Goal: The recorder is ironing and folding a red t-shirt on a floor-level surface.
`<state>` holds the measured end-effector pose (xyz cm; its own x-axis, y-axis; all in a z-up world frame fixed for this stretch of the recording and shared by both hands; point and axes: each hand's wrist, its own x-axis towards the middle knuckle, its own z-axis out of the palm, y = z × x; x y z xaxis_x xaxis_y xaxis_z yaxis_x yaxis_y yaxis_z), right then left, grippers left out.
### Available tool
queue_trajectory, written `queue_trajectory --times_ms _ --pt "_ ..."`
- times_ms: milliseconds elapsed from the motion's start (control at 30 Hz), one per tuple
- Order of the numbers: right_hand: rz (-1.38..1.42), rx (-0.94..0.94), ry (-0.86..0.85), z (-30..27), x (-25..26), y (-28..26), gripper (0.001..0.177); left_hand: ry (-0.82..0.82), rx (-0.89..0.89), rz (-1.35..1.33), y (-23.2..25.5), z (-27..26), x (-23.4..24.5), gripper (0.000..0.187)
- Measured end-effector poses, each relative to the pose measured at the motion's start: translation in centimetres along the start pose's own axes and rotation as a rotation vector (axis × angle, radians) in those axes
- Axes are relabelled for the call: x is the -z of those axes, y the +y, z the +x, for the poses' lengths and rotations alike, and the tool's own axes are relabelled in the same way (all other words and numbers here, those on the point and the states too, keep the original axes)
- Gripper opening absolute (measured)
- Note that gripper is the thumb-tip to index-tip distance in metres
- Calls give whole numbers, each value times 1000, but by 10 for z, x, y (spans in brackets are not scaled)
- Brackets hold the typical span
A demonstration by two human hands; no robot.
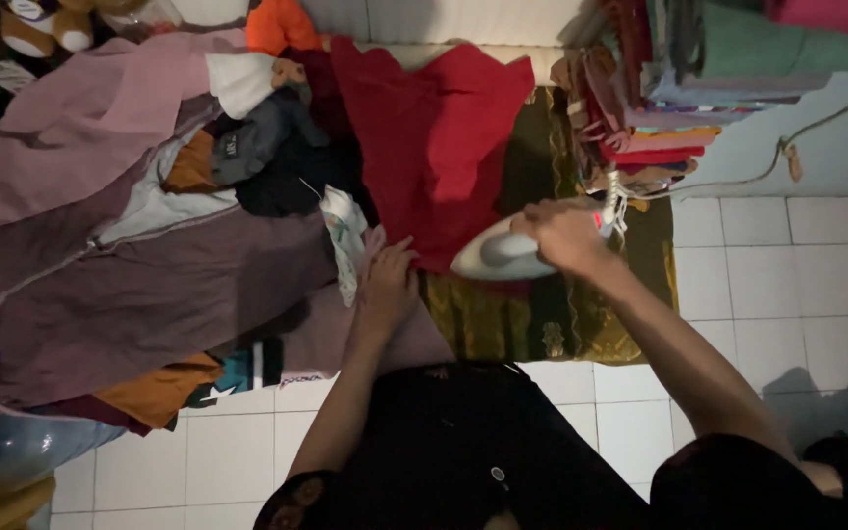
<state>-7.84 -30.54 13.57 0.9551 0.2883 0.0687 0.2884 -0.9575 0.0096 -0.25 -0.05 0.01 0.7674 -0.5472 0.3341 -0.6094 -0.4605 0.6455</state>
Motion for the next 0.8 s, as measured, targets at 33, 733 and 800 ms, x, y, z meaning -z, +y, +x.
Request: queue_trajectory --times_ms 33,733,800 --pt "0 0 2 -1 0 -1 30 0 -1 2 3 1 4 34" --pt "225 -423 287 -38 67 -16 87 -32 680 -381 81 85 65 47" --pt "476 -182 358 2 112 -47 78 102 401 -691 69 96 71 62"
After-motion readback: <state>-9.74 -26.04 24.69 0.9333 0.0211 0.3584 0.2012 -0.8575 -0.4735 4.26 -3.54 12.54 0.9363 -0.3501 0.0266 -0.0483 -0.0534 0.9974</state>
